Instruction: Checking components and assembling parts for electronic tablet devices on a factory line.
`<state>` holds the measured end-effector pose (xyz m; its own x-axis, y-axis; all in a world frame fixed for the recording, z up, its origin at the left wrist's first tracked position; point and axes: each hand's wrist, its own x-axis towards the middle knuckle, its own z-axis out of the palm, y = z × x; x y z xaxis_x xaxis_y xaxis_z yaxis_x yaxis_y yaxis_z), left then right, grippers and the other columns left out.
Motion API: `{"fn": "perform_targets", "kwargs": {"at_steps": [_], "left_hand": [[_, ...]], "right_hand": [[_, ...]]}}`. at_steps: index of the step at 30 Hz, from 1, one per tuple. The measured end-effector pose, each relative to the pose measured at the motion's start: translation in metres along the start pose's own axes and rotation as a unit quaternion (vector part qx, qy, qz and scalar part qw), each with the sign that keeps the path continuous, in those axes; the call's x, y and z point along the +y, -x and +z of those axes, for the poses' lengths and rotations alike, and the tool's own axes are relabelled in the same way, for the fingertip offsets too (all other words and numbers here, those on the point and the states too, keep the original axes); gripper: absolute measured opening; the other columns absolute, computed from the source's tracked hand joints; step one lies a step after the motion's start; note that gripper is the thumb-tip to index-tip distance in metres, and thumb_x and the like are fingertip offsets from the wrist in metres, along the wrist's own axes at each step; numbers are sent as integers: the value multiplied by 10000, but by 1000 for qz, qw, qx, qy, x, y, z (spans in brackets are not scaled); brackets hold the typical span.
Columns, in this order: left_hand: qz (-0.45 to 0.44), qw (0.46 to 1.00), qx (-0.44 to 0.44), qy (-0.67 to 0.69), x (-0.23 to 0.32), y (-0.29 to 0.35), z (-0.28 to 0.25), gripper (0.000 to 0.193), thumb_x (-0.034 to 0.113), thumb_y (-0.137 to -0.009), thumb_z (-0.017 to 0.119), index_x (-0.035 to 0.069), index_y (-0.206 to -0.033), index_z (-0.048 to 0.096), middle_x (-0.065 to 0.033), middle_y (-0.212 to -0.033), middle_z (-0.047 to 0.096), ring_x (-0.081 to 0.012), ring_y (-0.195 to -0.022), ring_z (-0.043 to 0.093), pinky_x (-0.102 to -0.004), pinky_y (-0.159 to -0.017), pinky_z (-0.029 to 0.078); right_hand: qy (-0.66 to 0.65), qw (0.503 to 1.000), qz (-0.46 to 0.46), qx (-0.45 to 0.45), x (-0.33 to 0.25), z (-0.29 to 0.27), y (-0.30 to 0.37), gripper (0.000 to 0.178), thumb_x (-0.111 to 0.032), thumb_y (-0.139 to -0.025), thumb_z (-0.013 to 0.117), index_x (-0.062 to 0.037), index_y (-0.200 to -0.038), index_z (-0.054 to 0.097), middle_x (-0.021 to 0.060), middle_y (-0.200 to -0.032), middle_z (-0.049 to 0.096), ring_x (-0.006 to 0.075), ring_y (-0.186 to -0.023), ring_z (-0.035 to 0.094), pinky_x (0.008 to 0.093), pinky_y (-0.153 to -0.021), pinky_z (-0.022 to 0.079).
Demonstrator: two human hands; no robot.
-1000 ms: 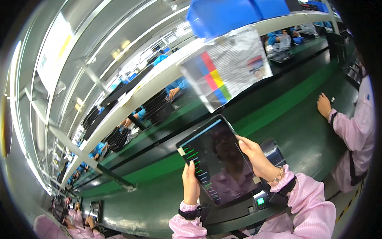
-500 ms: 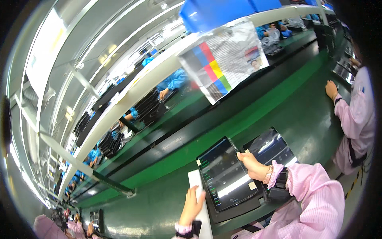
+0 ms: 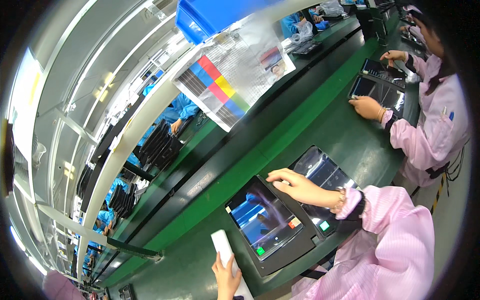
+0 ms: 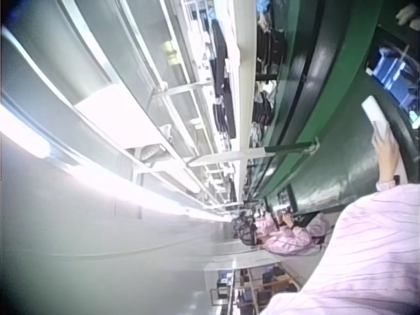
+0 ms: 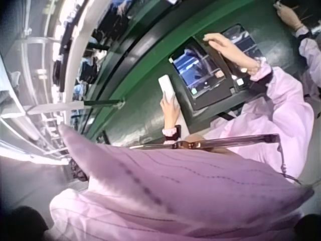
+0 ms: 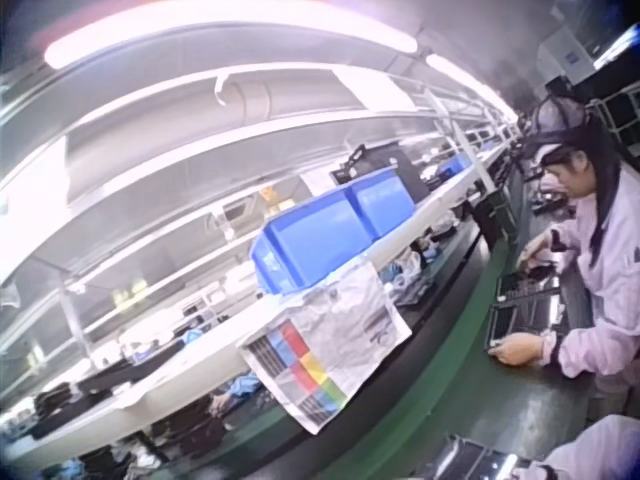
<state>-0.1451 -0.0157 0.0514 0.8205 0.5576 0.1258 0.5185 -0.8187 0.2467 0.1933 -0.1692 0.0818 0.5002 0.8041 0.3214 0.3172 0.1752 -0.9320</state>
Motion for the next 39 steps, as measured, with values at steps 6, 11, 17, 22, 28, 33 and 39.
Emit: {"fn": "perform_targets", "kwargs": {"at_steps": [6, 11, 17, 22, 28, 33, 39], "left_hand": [[66, 987, 140, 35, 78, -85, -22, 569, 66, -748, 632, 77, -1297, 487, -258, -1409, 275, -424, -1154, 351, -465, -969, 354], [137, 980, 127, 67, 132, -156, 16, 507, 116, -759, 635, 5, -1237, 506, -267, -1366, 327, -427, -1134, 383, -470, -927, 418], [99, 986, 134, 16, 145, -180, 58, 461, 205, -834, 605, -21, -1223, 505, -267, -1371, 325, -422, -1131, 411, -449, -910, 436], [98, 990, 93, -27, 142, -128, 21, 493, 229, -850, 610, -26, -1248, 471, -258, -1399, 296, -405, -1177, 389, -484, -927, 378], [0, 997, 73, -29, 111, -30, 15, 717, 256, -803, 679, -70, -1330, 318, -256, -1425, 256, -401, -1250, 317, -482, -1008, 263], [-26, 997, 66, -10, 92, 7, 43, 809, 260, -789, 705, -79, -1352, 234, -261, -1431, 240, -394, -1295, 278, -488, -1028, 230], [-1, 996, 94, 6, 82, 10, 47, 738, 248, -775, 721, -33, -1302, 287, -199, -1412, 330, -367, -1290, 292, -485, -1031, 223]], "right_hand": [[215, 974, -63, -12, -18, -31, 88, 224, -82, -864, 570, -63, -1087, 573, 149, -1301, 440, 345, -1271, 357, 434, -1042, 314], [330, 940, -67, -57, -12, -27, 144, 374, -188, -766, 684, -44, -1092, 571, 196, -1295, 430, 386, -1281, 350, 524, -1058, 280], [423, 893, -75, -137, -15, -20, 154, 500, -212, -731, 691, -41, -1177, 541, 210, -1330, 404, 365, -1290, 350, 524, -1072, 245], [456, 874, -90, -143, -3, -19, 148, 544, -151, -713, 649, -19, -1219, 500, 218, -1357, 389, 350, -1301, 346, 539, -1067, 238], [467, 869, -84, -141, 4, -16, 146, 598, -166, -682, 656, -14, -1235, 486, 206, -1369, 378, 361, -1307, 324, 573, -1073, 201], [465, 874, -56, -127, 6, -19, 146, 666, -232, -674, 695, 8, -1251, 466, 211, -1393, 352, 352, -1324, 296, 581, -1075, 178], [530, 843, -36, -84, 9, -30, 161, 768, -288, -654, 748, -35, -1300, 419, 189, -1414, 326, 367, -1333, 270, 596, -1079, 145]]}}
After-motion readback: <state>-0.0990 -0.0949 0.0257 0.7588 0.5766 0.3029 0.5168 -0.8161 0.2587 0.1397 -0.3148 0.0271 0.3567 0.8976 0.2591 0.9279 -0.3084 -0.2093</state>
